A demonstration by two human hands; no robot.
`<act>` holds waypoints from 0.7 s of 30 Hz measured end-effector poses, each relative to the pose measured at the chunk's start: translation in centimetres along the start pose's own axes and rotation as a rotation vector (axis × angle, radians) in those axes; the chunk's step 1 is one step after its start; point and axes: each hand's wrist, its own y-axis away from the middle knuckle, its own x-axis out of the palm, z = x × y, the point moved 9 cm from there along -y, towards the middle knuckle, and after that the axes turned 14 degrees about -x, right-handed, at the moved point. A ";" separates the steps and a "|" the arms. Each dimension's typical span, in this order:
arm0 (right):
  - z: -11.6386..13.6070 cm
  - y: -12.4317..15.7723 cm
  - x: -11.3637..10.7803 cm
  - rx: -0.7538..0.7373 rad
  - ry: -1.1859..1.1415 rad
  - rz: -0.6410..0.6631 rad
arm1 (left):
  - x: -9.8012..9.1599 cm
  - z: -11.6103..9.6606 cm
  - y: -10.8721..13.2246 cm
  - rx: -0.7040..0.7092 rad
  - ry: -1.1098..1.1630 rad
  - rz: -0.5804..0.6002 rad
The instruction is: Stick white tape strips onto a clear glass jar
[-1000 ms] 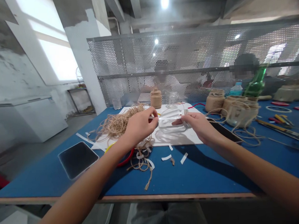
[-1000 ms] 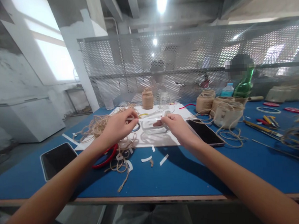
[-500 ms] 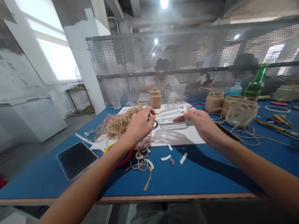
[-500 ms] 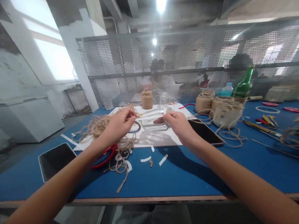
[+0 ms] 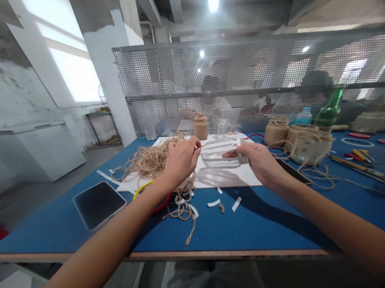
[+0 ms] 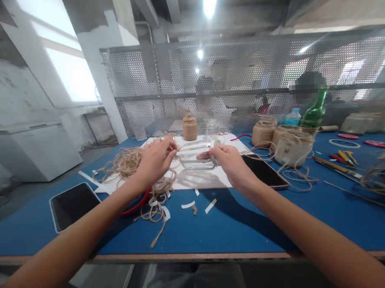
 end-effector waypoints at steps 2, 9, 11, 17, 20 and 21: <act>0.0 0.0 0.1 0.000 -0.015 -0.001 | 0.2 0.1 0.1 -0.009 -0.019 0.001; 0.3 0.2 0.5 -0.007 -0.067 -0.008 | 0.6 0.5 -0.2 -0.016 0.072 0.018; 0.5 0.2 0.4 -0.020 -0.068 -0.013 | 0.8 0.8 -0.3 -0.028 0.176 0.057; 0.9 0.2 0.1 -0.033 -0.095 0.004 | 1.9 1.7 -0.7 -0.083 0.540 0.195; 1.5 0.2 0.2 -0.071 -0.050 0.017 | 2.7 2.0 -0.8 -0.139 0.728 0.246; 1.8 0.3 0.2 -0.086 -0.028 0.019 | 2.9 2.1 -0.7 -0.160 0.789 0.259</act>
